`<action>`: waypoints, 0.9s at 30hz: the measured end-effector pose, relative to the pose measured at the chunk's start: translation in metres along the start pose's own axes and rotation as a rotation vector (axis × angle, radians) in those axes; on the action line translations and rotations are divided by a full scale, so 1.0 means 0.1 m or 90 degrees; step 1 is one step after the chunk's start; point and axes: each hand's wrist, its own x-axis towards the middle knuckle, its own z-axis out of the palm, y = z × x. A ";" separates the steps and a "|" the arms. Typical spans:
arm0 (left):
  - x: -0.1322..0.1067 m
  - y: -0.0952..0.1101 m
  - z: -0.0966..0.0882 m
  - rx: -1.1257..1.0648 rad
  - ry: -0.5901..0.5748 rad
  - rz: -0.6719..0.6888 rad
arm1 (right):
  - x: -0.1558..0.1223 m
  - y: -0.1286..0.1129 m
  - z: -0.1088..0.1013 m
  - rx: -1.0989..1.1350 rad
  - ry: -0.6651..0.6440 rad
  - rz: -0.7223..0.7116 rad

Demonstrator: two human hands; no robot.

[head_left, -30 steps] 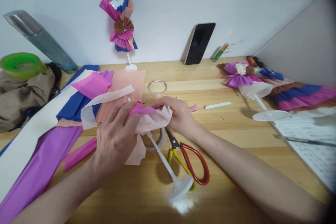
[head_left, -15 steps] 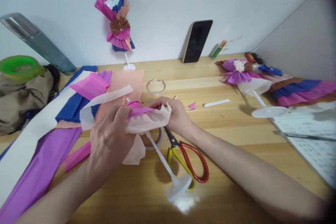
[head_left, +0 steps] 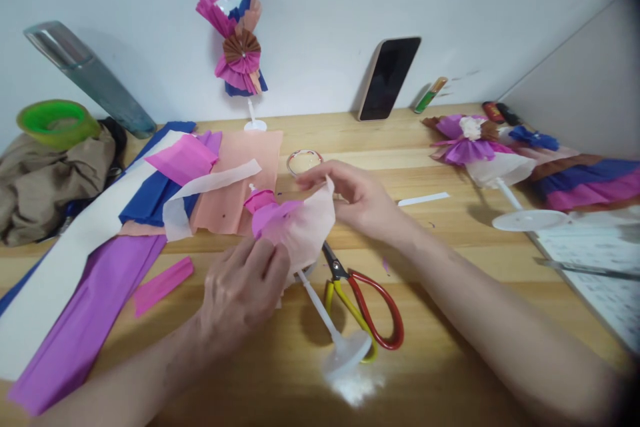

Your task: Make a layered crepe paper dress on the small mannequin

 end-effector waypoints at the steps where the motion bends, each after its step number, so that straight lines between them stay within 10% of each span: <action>1: -0.01 0.01 0.01 -0.017 -0.002 -0.004 | 0.00 -0.02 -0.05 -0.016 0.003 -0.010; 10: -0.05 -0.09 0.03 -0.016 -0.001 -0.098 | -0.04 0.04 -0.13 -0.297 -0.083 0.064; 16: 0.02 -0.12 -0.03 -0.017 0.008 -0.141 | -0.13 -0.16 -0.14 -0.178 -0.464 0.068; 27: 0.02 -0.15 -0.03 0.029 -0.034 -0.155 | -0.19 -0.29 0.13 -0.205 -0.386 0.073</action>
